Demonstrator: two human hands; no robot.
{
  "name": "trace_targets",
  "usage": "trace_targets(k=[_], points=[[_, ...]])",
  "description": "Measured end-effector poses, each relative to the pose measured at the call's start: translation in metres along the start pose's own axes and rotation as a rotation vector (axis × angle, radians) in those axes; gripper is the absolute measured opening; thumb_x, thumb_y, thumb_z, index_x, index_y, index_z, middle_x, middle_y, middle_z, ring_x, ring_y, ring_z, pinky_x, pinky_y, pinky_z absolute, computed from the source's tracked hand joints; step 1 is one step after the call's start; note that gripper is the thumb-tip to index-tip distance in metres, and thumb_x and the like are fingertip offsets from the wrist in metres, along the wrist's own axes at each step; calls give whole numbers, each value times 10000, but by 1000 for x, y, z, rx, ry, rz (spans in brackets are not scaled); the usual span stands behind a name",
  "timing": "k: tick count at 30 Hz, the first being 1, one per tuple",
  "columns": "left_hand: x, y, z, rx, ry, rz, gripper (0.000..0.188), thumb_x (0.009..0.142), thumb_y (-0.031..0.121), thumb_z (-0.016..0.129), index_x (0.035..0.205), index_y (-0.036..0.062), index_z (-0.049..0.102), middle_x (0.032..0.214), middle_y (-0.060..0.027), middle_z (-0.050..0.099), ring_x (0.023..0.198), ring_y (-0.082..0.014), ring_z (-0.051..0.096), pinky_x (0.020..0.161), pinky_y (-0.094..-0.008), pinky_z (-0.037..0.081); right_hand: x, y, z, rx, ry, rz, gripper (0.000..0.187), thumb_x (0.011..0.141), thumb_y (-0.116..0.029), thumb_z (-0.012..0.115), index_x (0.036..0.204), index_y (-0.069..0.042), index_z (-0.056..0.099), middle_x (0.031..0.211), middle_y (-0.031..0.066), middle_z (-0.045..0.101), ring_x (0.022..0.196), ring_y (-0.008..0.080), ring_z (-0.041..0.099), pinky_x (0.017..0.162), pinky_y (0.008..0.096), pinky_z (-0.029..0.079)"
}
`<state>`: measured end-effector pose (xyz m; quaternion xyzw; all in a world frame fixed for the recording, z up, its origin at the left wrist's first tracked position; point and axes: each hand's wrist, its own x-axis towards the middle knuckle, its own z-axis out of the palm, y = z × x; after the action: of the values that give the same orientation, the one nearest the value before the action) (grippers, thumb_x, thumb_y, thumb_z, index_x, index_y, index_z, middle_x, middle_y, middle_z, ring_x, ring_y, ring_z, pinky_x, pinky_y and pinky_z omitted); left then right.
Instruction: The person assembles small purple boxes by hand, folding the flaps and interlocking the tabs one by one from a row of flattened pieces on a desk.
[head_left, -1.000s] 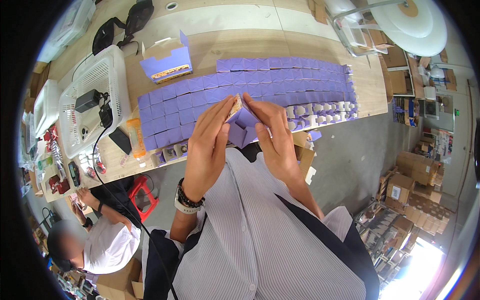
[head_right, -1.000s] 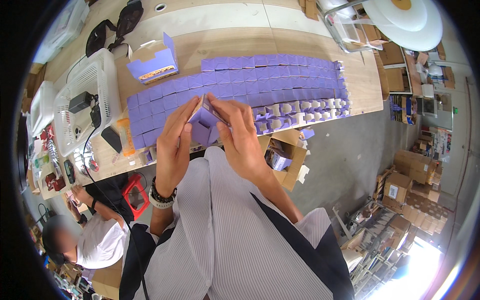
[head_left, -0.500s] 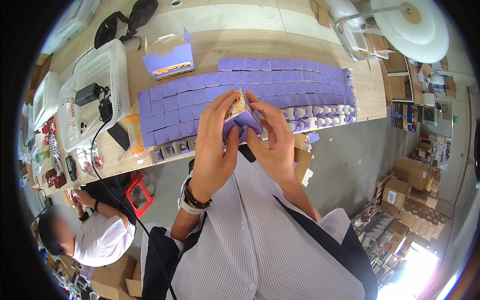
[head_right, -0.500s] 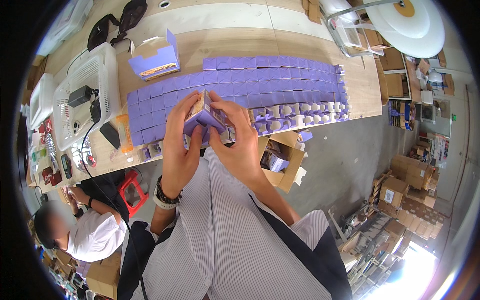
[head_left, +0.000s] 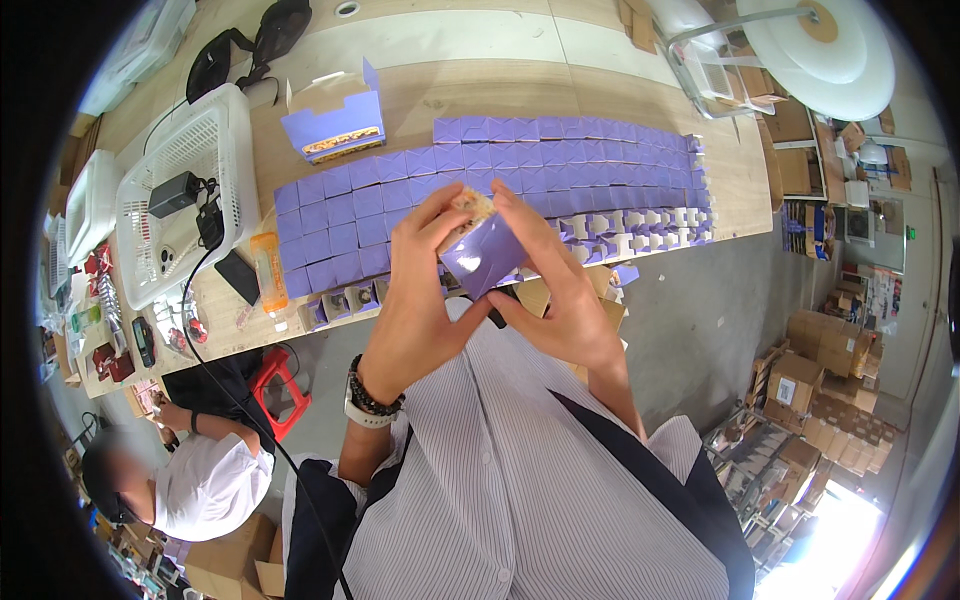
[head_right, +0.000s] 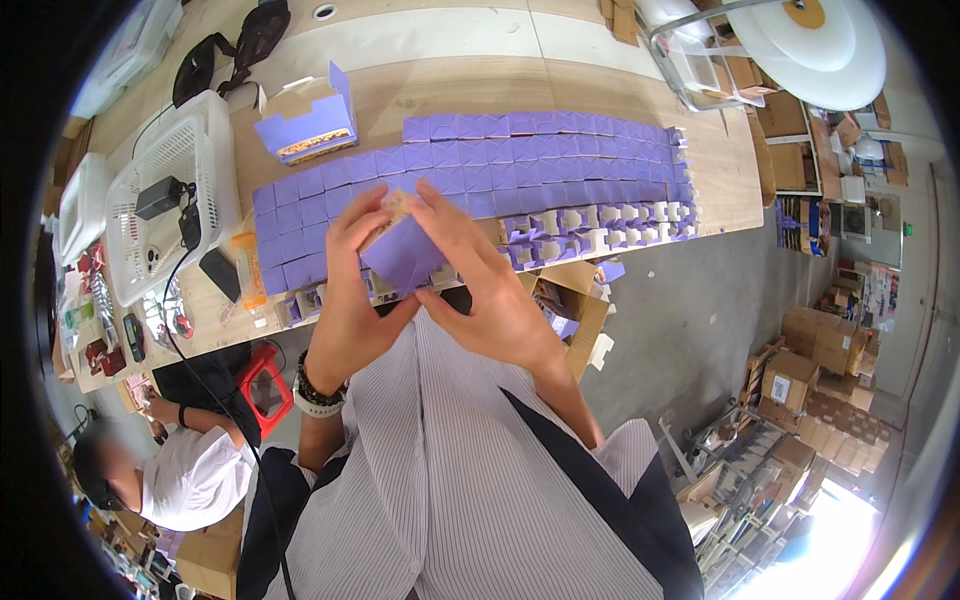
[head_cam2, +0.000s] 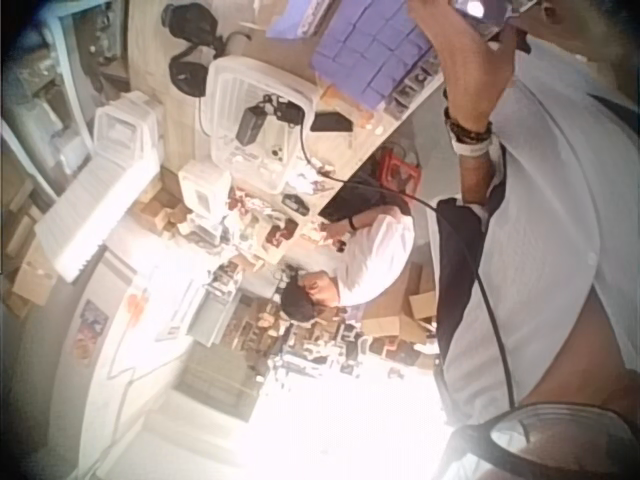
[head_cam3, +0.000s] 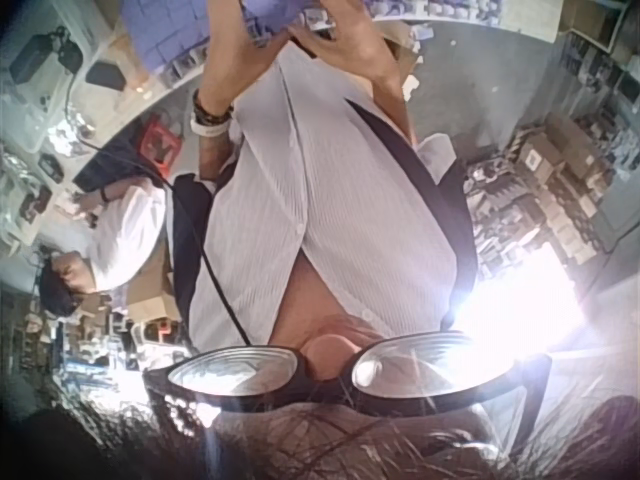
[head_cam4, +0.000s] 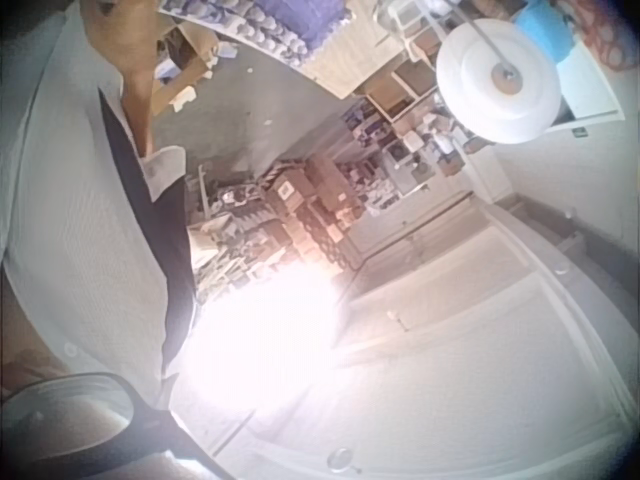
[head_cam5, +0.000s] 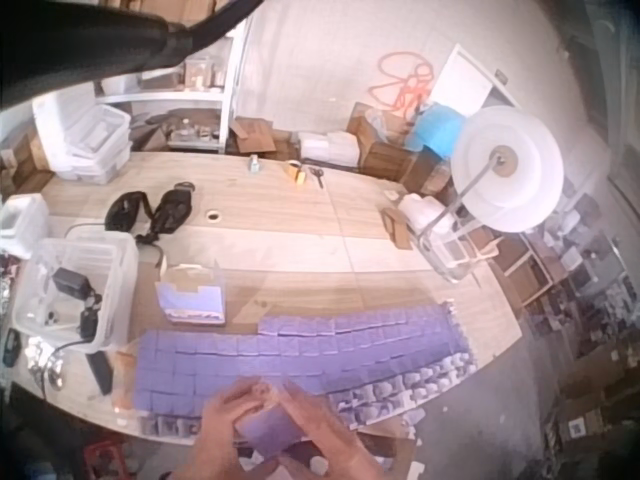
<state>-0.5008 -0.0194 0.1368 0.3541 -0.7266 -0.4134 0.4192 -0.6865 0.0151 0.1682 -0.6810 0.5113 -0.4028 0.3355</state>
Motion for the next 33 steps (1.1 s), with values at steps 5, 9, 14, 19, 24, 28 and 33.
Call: trace_targets(k=[5, 9, 14, 19, 24, 28, 33], points=[[-11, -29, 8, -68, -229, -115, 988, 751, -86, 821, 1591, 53, 320, 1599, -229, 373, 1458, -406, 421, 1187, -449, 396, -16, 24, -7, -253, -175, 59, 815, 770, 14, 819, 1516, -126, 521, 1560, 132, 505, 1330, 366, 566, 1028, 449, 553], [-32, -54, 36, 135, -175, -167, 973, 803, -84, 781, 1631, 60, 290, 1603, -205, 396, 1467, -422, 415, 1204, -446, 378, -32, 97, -15, -342, -133, 237, 675, 765, 17, 814, 1388, -75, 572, 1420, 125, 578, 1240, 359, 603, 1025, 441, 540], [-58, -82, 31, 87, -265, -301, 771, 915, 7, 713, 1595, 38, 350, 1594, -205, 404, 1459, -422, 422, 1202, -456, 377, -49, 215, -17, -608, -139, 280, 621, 780, -4, 777, 1360, -70, 566, 1362, 128, 598, 1262, 362, 572, 1043, 471, 512], [-60, -80, 22, 144, -283, -349, 615, 971, 37, 657, 1542, 35, 428, 1555, -191, 454, 1427, -403, 464, 1182, -441, 393, -53, 263, 1, -774, -289, 333, 629, 774, 4, 773, 1364, -63, 567, 1358, 135, 594, 1290, 395, 539, 1082, 477, 489], [-62, -82, 26, 203, -240, -369, 562, 981, 37, 645, 1513, 45, 465, 1530, -174, 490, 1404, -396, 492, 1171, -442, 404, -66, 309, 20, -712, -293, 330, 596, 790, 66, 718, 1356, -45, 565, 1371, 155, 582, 1292, 415, 542, 1097, 489, 480], [-51, -80, 36, 209, -272, -359, 547, 991, 50, 636, 1512, 50, 469, 1534, -175, 488, 1406, -396, 493, 1168, -447, 409, -82, 333, 27, -525, -164, 313, 515, 843, 80, 650, 1340, -32, 578, 1371, 196, 598, 1215, 427, 599, 1064, 496, 509], [-49, -80, 41, 216, -262, -368, 535, 1000, 59, 622, 1513, 56, 470, 1544, -177, 480, 1416, -401, 485, 1169, -454, 408, -81, 328, 5, -557, 104, 284, 358, 885, 49, 570, 1222, -23, 668, 1256, 194, 668, 1102, 439, 650, 946, 498, 555]])
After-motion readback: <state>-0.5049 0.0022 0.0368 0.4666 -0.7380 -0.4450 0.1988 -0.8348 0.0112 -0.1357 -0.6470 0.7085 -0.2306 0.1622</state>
